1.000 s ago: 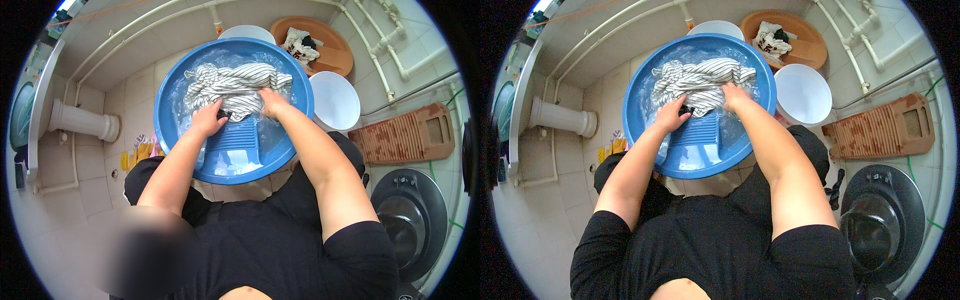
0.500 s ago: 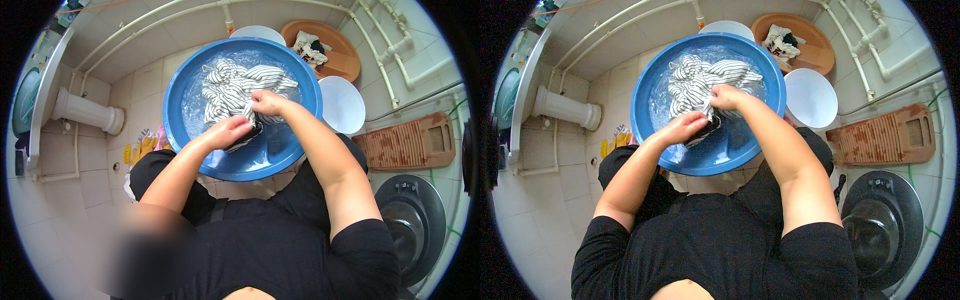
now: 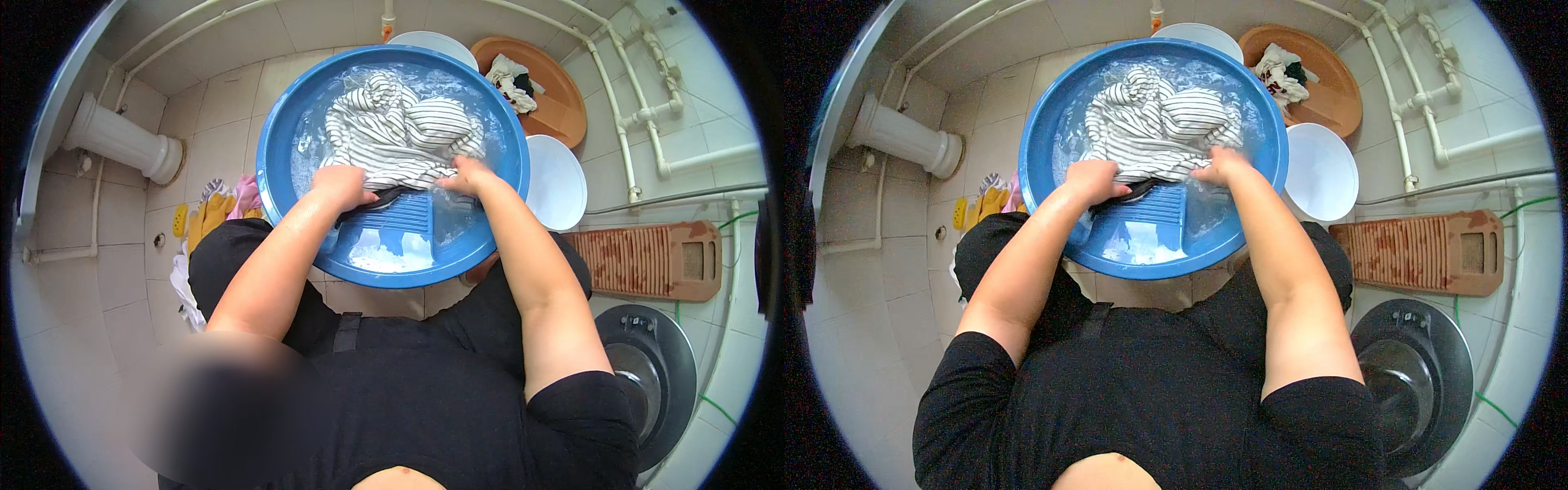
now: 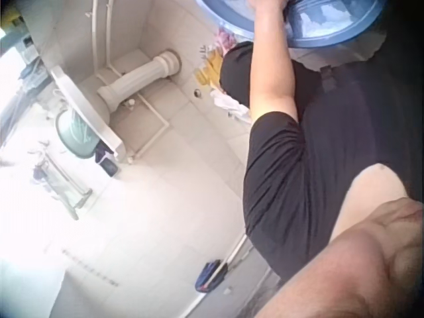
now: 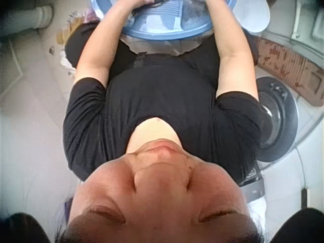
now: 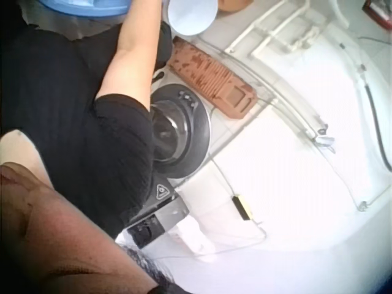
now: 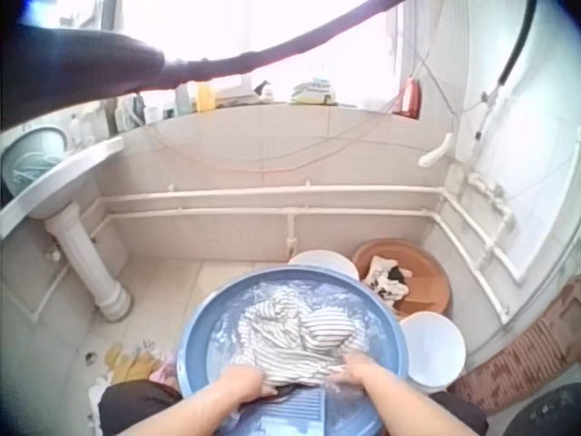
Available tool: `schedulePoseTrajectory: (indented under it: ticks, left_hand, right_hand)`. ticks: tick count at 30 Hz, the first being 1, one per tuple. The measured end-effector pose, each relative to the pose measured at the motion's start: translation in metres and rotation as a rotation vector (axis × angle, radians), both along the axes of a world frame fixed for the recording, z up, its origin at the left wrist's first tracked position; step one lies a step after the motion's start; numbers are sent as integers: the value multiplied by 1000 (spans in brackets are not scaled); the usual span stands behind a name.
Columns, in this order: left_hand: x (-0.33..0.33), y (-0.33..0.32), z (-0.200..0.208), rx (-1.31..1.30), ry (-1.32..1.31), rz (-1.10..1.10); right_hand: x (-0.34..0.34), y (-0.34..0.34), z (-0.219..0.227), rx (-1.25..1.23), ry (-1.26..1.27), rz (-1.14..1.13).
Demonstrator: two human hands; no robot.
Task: The person hand-washes a striped garment in a blue plastic basin filled with water. They repeatedly submerge, scrub, and wring the fabric by hand, occasionally using a washboard attached to the basin's rim to agitate the material.
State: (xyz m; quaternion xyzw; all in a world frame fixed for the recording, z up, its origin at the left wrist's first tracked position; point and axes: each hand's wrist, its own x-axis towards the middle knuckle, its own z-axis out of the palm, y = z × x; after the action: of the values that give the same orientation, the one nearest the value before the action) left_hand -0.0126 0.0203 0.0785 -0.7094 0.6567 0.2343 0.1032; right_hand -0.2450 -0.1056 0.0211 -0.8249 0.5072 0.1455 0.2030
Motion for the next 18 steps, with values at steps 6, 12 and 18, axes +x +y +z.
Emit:
schedulePoseTrajectory:
  ticks: [6, 12, 18]
  left_hand:
    - [-4, -5, -14, -414, 1311, 191]
    - [-1, -26, -23, -128, 2397, 1317]
    - [-15, -16, -69, 101, 2540, 891]
  right_hand:
    - [35, 8, 37, -217, -59, 110]
    - [87, 68, 86, -21, -1299, 164]
    - [106, 110, 72, -591, -1105, 488]
